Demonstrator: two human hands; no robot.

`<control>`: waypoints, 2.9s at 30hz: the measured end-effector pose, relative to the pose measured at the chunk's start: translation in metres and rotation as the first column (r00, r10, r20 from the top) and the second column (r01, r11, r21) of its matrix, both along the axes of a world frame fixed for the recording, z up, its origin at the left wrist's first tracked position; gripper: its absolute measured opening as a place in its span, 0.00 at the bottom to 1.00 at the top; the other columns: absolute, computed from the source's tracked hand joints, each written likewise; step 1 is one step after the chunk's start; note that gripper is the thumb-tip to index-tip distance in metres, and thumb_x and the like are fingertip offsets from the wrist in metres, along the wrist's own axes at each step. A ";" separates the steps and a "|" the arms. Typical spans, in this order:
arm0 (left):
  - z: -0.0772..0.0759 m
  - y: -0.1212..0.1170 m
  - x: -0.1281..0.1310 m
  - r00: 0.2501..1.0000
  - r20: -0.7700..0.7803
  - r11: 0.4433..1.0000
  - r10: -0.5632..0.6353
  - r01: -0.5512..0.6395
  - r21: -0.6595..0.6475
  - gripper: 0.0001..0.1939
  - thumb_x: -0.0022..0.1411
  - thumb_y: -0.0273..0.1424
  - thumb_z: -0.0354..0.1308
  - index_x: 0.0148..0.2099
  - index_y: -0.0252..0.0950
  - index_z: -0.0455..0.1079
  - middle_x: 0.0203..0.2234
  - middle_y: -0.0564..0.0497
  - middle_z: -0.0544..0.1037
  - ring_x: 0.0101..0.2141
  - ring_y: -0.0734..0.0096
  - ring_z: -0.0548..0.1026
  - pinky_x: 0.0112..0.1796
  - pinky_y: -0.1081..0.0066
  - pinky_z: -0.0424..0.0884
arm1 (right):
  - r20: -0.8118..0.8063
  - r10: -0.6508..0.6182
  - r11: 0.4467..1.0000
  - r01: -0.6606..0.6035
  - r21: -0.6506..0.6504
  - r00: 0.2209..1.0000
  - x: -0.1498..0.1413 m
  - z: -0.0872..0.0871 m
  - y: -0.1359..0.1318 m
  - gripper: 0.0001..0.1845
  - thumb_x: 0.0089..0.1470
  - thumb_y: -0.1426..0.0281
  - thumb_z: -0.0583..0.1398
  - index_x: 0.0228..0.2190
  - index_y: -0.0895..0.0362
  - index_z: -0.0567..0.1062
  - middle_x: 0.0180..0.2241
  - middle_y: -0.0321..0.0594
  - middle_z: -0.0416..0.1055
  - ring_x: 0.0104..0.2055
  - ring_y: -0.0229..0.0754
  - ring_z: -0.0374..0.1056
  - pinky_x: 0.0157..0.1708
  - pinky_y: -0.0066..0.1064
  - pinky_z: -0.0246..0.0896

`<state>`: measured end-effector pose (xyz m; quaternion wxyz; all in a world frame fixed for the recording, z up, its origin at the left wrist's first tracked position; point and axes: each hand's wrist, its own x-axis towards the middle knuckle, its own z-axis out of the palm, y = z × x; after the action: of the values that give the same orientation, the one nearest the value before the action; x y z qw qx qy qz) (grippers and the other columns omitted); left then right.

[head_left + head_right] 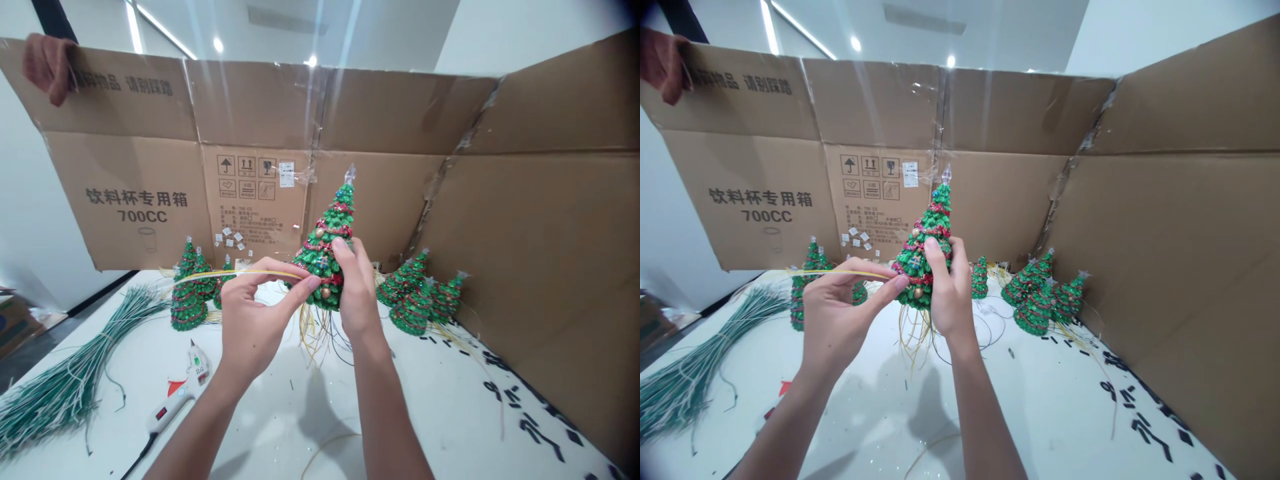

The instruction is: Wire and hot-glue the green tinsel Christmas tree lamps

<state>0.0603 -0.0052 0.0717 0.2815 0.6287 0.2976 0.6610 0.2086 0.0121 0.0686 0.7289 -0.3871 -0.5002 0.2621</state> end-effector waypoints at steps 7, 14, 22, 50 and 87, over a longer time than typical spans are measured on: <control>-0.007 0.000 0.002 0.998 -0.021 0.997 0.067 -0.066 0.033 0.04 0.63 0.35 0.76 0.37 0.44 0.84 0.33 0.54 0.87 0.37 0.65 0.84 0.44 0.65 0.76 | 0.019 -0.029 0.999 0.029 -0.022 0.999 0.002 -0.001 0.002 0.20 0.63 0.45 0.64 0.39 0.48 0.76 0.38 0.36 0.79 0.40 0.47 0.72 0.44 0.41 0.66; -0.008 0.000 0.003 0.995 -0.015 0.990 0.098 -0.095 0.106 0.05 0.65 0.33 0.74 0.37 0.43 0.82 0.33 0.55 0.86 0.37 0.67 0.83 0.45 0.64 0.75 | 0.052 -0.022 0.998 0.025 -0.051 0.998 0.001 -0.003 0.002 0.22 0.62 0.43 0.64 0.44 0.47 0.77 0.41 0.39 0.80 0.45 0.51 0.75 0.47 0.44 0.68; -0.006 0.001 0.004 0.997 -0.049 0.989 0.054 -0.047 0.141 0.06 0.65 0.33 0.74 0.36 0.42 0.81 0.34 0.53 0.87 0.39 0.63 0.84 0.46 0.61 0.76 | 0.002 -0.015 0.997 0.015 -0.076 1.000 0.005 -0.007 0.010 0.23 0.61 0.43 0.65 0.44 0.47 0.76 0.43 0.37 0.80 0.48 0.50 0.75 0.51 0.43 0.66; -0.008 0.006 0.001 0.970 0.045 0.955 0.239 -0.243 0.172 0.15 0.60 0.31 0.78 0.40 0.41 0.73 0.32 0.60 0.83 0.34 0.72 0.87 0.38 0.72 0.78 | -0.104 0.087 0.979 -0.104 -0.176 0.991 0.005 -0.009 0.008 0.25 0.59 0.40 0.66 0.47 0.43 0.74 0.50 0.38 0.79 0.59 0.55 0.73 0.59 0.49 0.67; 0.011 0.023 -0.045 0.933 -0.361 0.938 0.004 0.122 0.325 0.13 0.75 0.28 0.61 0.55 0.48 0.84 0.49 0.49 0.87 0.49 0.62 0.84 0.50 0.60 0.81 | -0.462 0.565 0.664 -0.709 -0.238 0.684 -0.006 0.004 -0.003 0.13 0.51 0.59 0.77 0.37 0.51 0.86 0.38 0.37 0.86 0.39 0.45 0.79 0.46 0.42 0.76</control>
<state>0.0149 0.0175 0.0825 0.1293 0.7859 0.2051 0.5688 0.2030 0.0093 0.0730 0.5686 -0.2701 -0.4030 0.6644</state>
